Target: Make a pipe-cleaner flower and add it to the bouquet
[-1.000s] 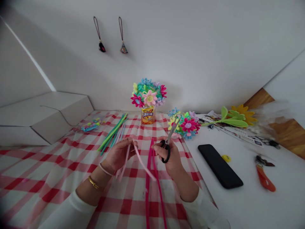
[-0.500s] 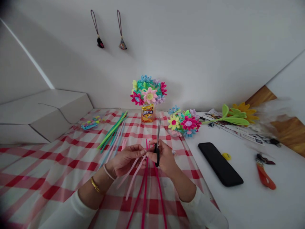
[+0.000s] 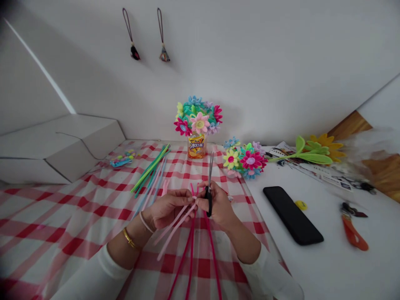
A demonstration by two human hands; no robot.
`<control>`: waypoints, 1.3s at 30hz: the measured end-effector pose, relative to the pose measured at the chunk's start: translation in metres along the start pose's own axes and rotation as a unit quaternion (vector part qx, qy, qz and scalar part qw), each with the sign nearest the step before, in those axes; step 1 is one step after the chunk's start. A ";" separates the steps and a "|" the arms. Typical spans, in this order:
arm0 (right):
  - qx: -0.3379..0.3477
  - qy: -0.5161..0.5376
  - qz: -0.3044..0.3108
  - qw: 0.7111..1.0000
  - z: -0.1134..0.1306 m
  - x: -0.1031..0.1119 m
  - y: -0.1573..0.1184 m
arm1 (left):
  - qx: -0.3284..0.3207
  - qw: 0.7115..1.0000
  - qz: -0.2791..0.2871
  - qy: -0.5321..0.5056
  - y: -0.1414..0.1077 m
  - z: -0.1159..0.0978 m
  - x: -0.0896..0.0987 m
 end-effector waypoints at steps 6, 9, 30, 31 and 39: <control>0.018 -0.047 -0.011 0.999 0.003 0.001 0.000 | -0.030 1.000 0.001 0.005 0.002 0.002 0.001; 0.020 -0.078 -0.008 0.997 0.008 0.000 -0.001 | -0.042 0.999 -0.007 0.006 0.005 0.004 0.003; 0.074 -0.107 0.031 0.991 0.008 0.007 0.000 | -0.053 0.997 -0.021 0.050 0.005 0.002 0.007; 0.082 -0.103 0.042 0.990 0.007 0.007 0.000 | -0.046 0.998 -0.014 0.040 0.005 0.001 0.006; 0.157 -0.123 0.045 0.979 0.009 0.005 -0.004 | -0.010 0.999 0.038 -0.010 0.000 -0.001 0.001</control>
Point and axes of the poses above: each hand's wrist, its own y-axis towards the middle knuckle, its own x-axis out of the back of the hand, z = x × y, the point moved 2 cm from there along y, towards the middle knuckle, and after that the axes turned 9 degrees about z, right-handed, at the moved point
